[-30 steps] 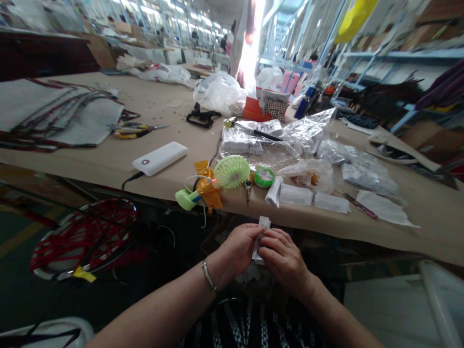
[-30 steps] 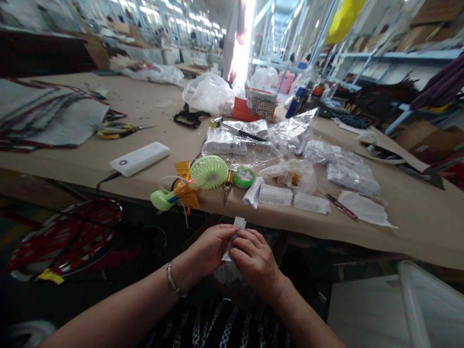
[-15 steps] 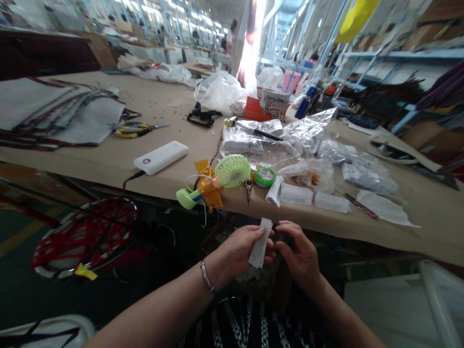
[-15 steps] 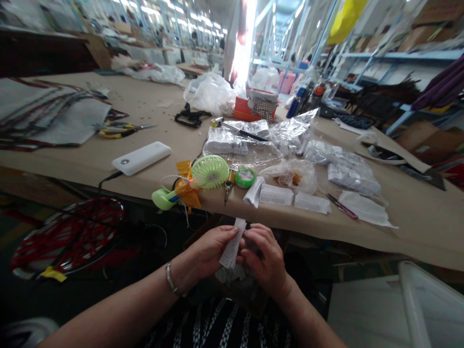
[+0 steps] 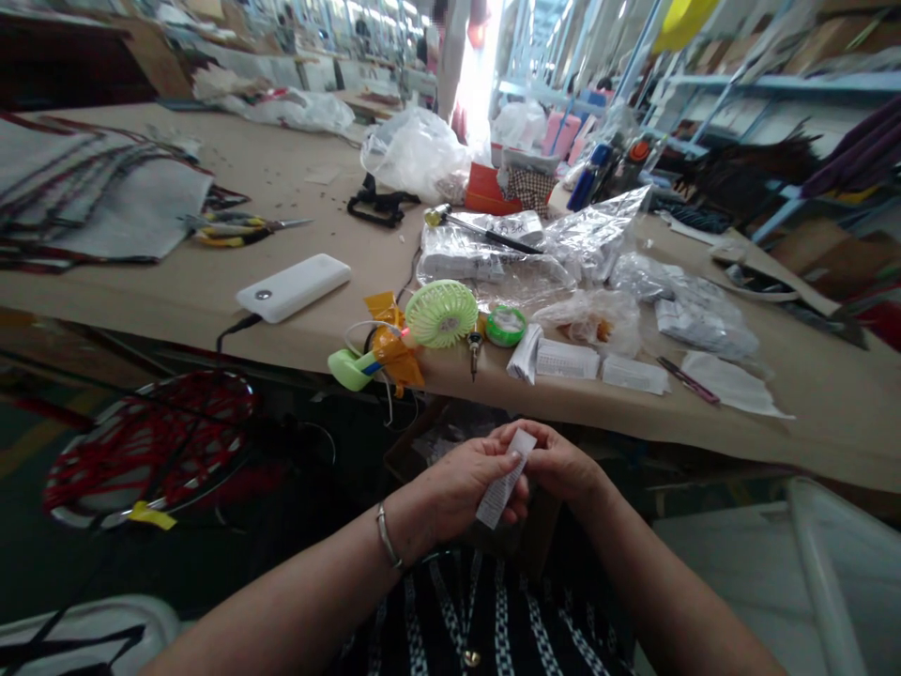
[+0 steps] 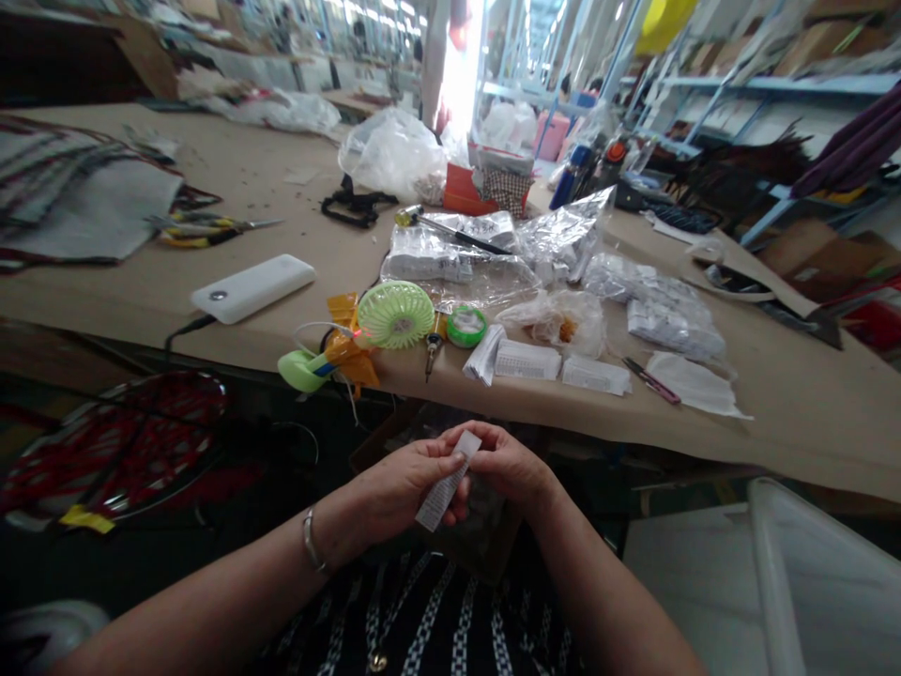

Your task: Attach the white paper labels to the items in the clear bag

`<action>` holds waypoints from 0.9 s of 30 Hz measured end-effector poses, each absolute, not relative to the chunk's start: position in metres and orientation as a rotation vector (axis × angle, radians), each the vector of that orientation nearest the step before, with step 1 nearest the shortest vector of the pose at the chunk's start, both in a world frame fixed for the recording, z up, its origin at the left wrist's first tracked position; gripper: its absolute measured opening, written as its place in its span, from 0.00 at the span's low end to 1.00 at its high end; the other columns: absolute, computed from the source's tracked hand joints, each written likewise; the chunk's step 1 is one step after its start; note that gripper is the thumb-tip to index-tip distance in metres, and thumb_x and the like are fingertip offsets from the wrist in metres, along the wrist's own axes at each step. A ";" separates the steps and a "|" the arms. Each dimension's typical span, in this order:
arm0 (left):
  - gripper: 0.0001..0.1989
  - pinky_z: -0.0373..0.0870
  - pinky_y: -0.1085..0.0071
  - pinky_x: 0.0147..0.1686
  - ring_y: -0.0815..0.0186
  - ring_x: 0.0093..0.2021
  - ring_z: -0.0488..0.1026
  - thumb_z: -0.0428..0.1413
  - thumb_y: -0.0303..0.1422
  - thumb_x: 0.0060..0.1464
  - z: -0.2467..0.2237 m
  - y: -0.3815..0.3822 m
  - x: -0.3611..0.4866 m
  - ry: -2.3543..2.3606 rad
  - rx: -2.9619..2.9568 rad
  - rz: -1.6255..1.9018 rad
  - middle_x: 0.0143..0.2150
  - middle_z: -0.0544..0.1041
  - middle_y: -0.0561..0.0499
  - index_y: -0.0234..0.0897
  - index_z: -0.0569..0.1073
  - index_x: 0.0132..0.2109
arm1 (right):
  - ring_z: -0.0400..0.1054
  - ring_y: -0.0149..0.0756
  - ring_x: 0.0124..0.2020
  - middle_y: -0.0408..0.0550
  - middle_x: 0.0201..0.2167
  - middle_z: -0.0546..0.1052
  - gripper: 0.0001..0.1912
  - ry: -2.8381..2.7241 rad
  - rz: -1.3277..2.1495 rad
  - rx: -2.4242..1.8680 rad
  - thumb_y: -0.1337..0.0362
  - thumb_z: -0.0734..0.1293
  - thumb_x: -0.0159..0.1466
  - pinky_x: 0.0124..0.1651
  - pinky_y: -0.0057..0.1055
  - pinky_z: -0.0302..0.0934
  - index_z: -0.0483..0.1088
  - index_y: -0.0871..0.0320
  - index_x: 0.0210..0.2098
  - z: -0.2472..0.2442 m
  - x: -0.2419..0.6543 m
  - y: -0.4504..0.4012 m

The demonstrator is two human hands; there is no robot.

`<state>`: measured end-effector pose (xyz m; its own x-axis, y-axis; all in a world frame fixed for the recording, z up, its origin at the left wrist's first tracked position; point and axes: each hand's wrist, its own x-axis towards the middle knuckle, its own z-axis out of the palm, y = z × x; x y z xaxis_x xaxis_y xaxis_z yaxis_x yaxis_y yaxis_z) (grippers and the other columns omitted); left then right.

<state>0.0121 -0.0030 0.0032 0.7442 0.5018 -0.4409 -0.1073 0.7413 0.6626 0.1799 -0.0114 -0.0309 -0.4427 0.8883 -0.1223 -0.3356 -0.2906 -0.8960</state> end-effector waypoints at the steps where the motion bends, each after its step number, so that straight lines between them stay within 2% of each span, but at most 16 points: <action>1: 0.11 0.64 0.75 0.19 0.71 0.19 0.69 0.55 0.36 0.51 0.003 -0.004 0.012 0.661 0.666 0.357 0.23 0.71 0.50 0.31 0.69 0.35 | 0.69 0.36 0.39 0.48 0.40 0.73 0.17 -1.064 1.848 -0.813 0.61 0.73 0.49 0.44 0.33 0.63 0.70 0.59 0.37 -0.032 0.179 -0.011; 4: 0.10 0.63 0.75 0.19 0.70 0.18 0.68 0.55 0.36 0.50 0.005 -0.004 0.012 0.685 0.664 0.357 0.22 0.71 0.51 0.31 0.68 0.35 | 0.69 0.37 0.41 0.49 0.41 0.73 0.15 -1.074 1.840 -0.847 0.62 0.72 0.50 0.45 0.35 0.63 0.70 0.59 0.37 -0.032 0.176 -0.012; 7: 0.10 0.62 0.76 0.18 0.72 0.18 0.67 0.55 0.36 0.50 0.006 -0.004 0.013 0.703 0.651 0.395 0.22 0.69 0.52 0.32 0.68 0.34 | 0.69 0.37 0.41 0.50 0.43 0.73 0.20 -1.151 1.733 -0.948 0.62 0.70 0.53 0.44 0.35 0.64 0.67 0.57 0.45 -0.028 0.174 -0.014; 10: 0.11 0.61 0.76 0.19 0.72 0.18 0.67 0.56 0.37 0.50 0.007 -0.003 0.012 0.727 0.627 0.454 0.23 0.69 0.53 0.32 0.68 0.34 | 0.69 0.36 0.42 0.49 0.45 0.72 0.21 -1.351 1.364 -1.110 0.60 0.66 0.58 0.47 0.36 0.63 0.64 0.54 0.51 -0.019 0.173 -0.018; 13: 0.12 0.61 0.75 0.20 0.72 0.19 0.67 0.57 0.38 0.48 0.005 -0.003 0.010 0.730 0.622 0.489 0.23 0.69 0.53 0.32 0.68 0.33 | 0.66 0.39 0.47 0.51 0.46 0.70 0.19 -1.644 0.864 -1.260 0.61 0.64 0.60 0.52 0.39 0.60 0.64 0.55 0.51 -0.009 0.171 -0.023; 16: 0.11 0.61 0.74 0.20 0.72 0.19 0.66 0.57 0.37 0.48 0.001 -0.002 0.010 0.730 0.620 0.504 0.23 0.69 0.53 0.32 0.67 0.31 | 0.63 0.41 0.50 0.53 0.48 0.69 0.18 -1.824 0.568 -1.324 0.62 0.62 0.61 0.53 0.40 0.59 0.65 0.56 0.51 -0.004 0.168 -0.025; 27: 0.09 0.62 0.74 0.21 0.72 0.18 0.66 0.56 0.35 0.49 -0.004 -0.001 0.010 0.744 0.615 0.508 0.22 0.70 0.52 0.31 0.69 0.33 | 0.65 0.40 0.47 0.53 0.45 0.70 0.15 -1.931 0.482 -1.347 0.63 0.60 0.63 0.49 0.37 0.62 0.66 0.56 0.49 -0.008 0.165 -0.024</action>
